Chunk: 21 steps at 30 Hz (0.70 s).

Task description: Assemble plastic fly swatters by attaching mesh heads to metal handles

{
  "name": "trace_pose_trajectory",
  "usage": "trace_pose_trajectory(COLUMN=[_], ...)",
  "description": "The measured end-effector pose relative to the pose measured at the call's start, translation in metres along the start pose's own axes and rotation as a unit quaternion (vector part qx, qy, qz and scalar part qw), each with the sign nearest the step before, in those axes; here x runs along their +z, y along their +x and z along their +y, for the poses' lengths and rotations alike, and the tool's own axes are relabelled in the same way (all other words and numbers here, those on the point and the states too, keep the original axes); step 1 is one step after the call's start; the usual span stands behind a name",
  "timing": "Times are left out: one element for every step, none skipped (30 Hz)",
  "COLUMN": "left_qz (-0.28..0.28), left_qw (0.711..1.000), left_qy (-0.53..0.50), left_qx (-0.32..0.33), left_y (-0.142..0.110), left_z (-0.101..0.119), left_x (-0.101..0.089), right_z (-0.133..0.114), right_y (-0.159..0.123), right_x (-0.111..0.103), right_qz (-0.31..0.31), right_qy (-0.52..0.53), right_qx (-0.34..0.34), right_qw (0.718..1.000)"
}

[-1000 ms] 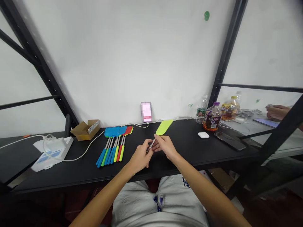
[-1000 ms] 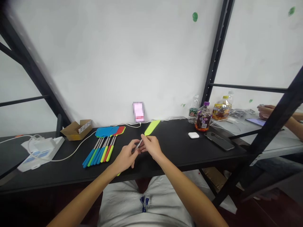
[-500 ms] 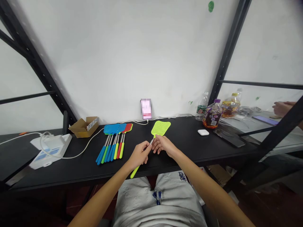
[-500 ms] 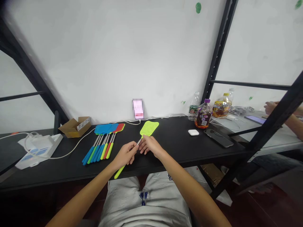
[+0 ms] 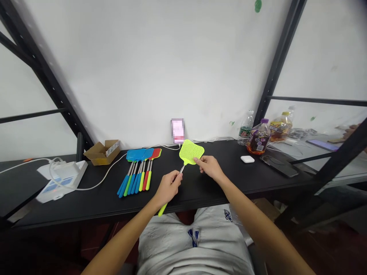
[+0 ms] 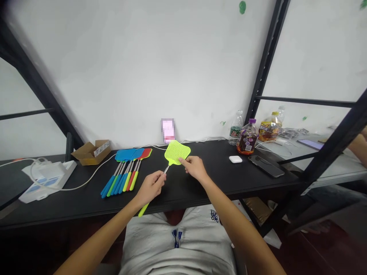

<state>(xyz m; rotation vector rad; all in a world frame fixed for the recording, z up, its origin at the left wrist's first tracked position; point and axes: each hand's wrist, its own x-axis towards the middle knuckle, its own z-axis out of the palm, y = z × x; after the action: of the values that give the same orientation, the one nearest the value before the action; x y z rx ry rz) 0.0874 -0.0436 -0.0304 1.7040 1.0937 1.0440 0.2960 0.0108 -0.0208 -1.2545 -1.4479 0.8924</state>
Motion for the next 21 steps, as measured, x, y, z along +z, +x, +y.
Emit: trace_pose_trajectory(left_qz=[-0.003,-0.006,-0.009,-0.013,-0.017,-0.021,-0.024,-0.026,-0.027,-0.029,-0.032,-0.035,-0.039,-0.045,-0.051,-0.058,-0.063,-0.066,-0.066,-0.064,-0.061], left_qw=[1.0,1.0,1.0,1.0,1.0,0.999,0.999,0.999,0.999,0.999,0.999,0.999,0.999,0.999,0.999,0.998,0.998,0.998,0.998,0.998,0.998], left_qy=[-0.004,-0.007,-0.011,-0.016,-0.022,-0.027,-0.032,-0.034,-0.034,-0.031,-0.026,-0.02,-0.015,-0.01,-0.004,0.003,0.008,0.013,0.017,0.019,0.019], left_qx=[-0.001,-0.002,-0.004,-0.007,-0.01,-0.014,-0.017,-0.02,-0.022,-0.022,-0.021,-0.019,-0.016,-0.014,-0.012,-0.01,-0.01,-0.011,-0.013,-0.016,-0.018], left_y=[0.0,0.0,0.0,-0.001,-0.001,-0.001,-0.001,-0.001,-0.001,-0.002,-0.002,-0.002,-0.002,-0.002,-0.003,-0.003,-0.003,-0.003,-0.003,-0.003,-0.003], left_z=[0.0,0.0,0.0,0.0,0.001,0.001,0.001,0.002,0.002,0.002,0.002,0.002,0.002,0.002,0.002,0.003,0.003,0.003,0.003,0.003,0.002], left_x=[0.0,0.0,0.0,0.0,0.0,0.0,0.0,0.0,0.0,0.0,0.0,0.0,0.0,-0.001,-0.001,-0.001,-0.001,-0.001,-0.001,-0.001,-0.001], right_z=[0.001,0.002,0.004,0.004,0.005,0.006,0.006,0.006,0.006,0.005,0.005,0.004,0.002,0.001,-0.001,-0.002,-0.004,-0.005,-0.007,-0.007,-0.008], right_y=[0.0,0.0,0.0,0.0,-0.001,-0.001,-0.001,-0.001,-0.001,-0.002,-0.002,-0.003,-0.003,-0.004,-0.005,-0.006,-0.007,-0.007,-0.007,-0.007,-0.007], right_x=[-0.002,-0.002,-0.002,-0.001,0.001,0.003,0.005,0.007,0.009,0.011,0.012,0.013,0.014,0.014,0.015,0.015,0.015,0.015,0.015,0.015,0.014], right_qz=[0.012,0.022,0.031,0.038,0.044,0.046,0.04,0.025,0.004,-0.022,-0.051,-0.082,-0.111,-0.137,-0.157,-0.168,-0.167,-0.158,-0.142,-0.123,-0.104], right_qy=[-0.05,-0.09,-0.121,-0.142,-0.154,-0.155,-0.144,-0.123,-0.093,-0.059,-0.022,0.014,0.048,0.079,0.104,0.125,0.143,0.159,0.175,0.189,0.201], right_qx=[-0.013,-0.023,-0.034,-0.048,-0.063,-0.077,-0.088,-0.093,-0.091,-0.082,-0.07,-0.057,-0.045,-0.034,-0.027,-0.02,-0.013,-0.003,0.009,0.02,0.028], right_qw=[0.999,0.995,0.992,0.988,0.985,0.984,0.985,0.988,0.991,0.995,0.996,0.995,0.992,0.987,0.982,0.978,0.975,0.975,0.974,0.974,0.974])
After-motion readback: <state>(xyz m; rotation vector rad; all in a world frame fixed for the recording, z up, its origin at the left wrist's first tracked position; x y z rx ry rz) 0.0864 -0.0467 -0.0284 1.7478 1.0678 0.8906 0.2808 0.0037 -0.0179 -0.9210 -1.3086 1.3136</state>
